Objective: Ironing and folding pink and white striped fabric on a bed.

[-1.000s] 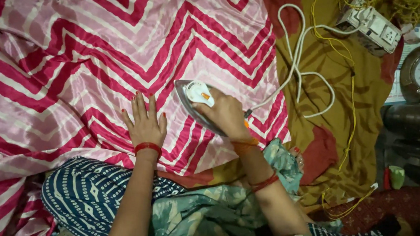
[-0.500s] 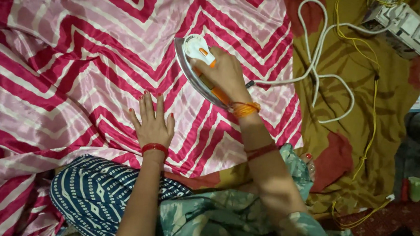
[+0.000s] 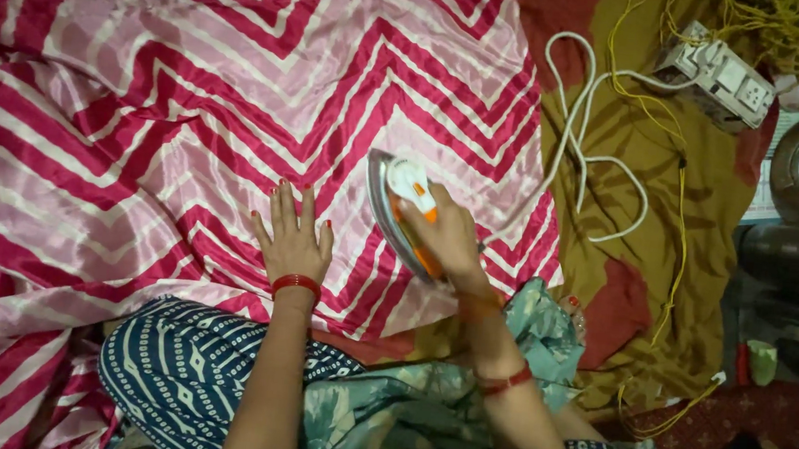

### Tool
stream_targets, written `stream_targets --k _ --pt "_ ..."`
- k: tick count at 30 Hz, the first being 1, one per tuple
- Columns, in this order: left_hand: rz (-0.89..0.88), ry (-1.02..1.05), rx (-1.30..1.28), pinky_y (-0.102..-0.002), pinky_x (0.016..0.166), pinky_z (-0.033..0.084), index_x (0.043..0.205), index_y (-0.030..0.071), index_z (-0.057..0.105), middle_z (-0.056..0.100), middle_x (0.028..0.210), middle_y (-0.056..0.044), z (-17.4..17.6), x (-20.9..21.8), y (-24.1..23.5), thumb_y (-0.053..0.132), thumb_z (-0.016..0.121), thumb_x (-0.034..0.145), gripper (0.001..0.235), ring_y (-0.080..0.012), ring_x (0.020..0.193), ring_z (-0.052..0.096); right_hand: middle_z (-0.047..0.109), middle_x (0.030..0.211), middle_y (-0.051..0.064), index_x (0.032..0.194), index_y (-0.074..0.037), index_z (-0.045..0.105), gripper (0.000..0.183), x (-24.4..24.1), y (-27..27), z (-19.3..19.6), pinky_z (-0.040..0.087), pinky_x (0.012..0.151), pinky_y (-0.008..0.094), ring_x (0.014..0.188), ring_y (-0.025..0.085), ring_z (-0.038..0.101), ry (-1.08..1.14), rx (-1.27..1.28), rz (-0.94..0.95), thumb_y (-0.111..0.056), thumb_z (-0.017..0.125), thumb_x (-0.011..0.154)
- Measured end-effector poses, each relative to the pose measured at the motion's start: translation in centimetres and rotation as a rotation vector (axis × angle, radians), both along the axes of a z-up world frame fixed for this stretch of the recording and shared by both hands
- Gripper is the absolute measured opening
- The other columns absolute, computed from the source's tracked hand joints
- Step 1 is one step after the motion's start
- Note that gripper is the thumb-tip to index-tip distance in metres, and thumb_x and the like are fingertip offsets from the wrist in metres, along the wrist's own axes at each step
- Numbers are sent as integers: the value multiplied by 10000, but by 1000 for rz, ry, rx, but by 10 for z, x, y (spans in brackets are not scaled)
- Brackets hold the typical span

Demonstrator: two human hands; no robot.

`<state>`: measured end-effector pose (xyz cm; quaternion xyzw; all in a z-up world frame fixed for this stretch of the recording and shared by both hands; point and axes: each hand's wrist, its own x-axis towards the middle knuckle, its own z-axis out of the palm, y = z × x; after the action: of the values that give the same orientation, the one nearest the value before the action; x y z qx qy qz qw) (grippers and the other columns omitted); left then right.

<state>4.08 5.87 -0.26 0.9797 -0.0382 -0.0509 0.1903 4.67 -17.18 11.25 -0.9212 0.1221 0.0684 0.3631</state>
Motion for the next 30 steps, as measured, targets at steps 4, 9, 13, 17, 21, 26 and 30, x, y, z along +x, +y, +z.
stream_targets --k 4,9,13,17,21,26,30 --pt "-10 11 8 -597 1250 93 1605 191 362 233 1697 -161 1 0 -1 436 424 1013 644 -301 1571 194 721 823 257 1173 9 655 541 -14 1 1 552 637 471 751 410 728 -99 -100 4 -471 697 927" --pt "-17 24 43 -600 1245 92 1611 190 361 235 1688 -163 1 2 -3 428 422 1011 648 -303 1569 196 711 766 246 1201 17 649 581 17 3 7 559 611 469 692 394 731 -36 -128 -25 -487 690 915" --pt "-12 12 67 -596 1247 94 1610 193 358 235 1700 -158 6 0 -3 425 435 1003 654 -295 1572 201 708 749 245 1219 28 649 592 62 -4 -6 561 616 472 678 389 730 -49 -163 -31 -486 689 928" --pt "-1 -12 47 -592 1255 103 1618 203 357 240 1700 -153 4 1 -4 425 442 985 676 -291 1571 213 713 787 256 1175 23 667 593 110 -6 -5 554 627 496 733 409 727 -134 -179 -75 -510 697 917" --pt "-3 -17 57 -596 1252 109 1622 207 363 239 1710 -148 5 3 -5 418 441 1005 656 -295 1569 222 718 817 261 1154 20 673 595 116 -14 -17 549 646 509 767 424 721 -170 -218 -99 -522 701 907" --pt "9 -18 22 -600 1249 104 1610 203 374 236 1696 -149 4 -1 -4 421 442 1002 650 -303 1571 215 723 845 267 1181 26 659 610 78 -17 -7 564 684 492 794 419 732 -122 -161 -117 -521 693 914" --pt "16 -2 0 -598 1248 97 1605 204 373 231 1708 -143 6 1 -3 421 437 1000 646 -290 1569 204 724 831 262 1260 16 614 645 23 -20 13 578 652 477 759 400 749 4 -140 -180 -518 662 901"
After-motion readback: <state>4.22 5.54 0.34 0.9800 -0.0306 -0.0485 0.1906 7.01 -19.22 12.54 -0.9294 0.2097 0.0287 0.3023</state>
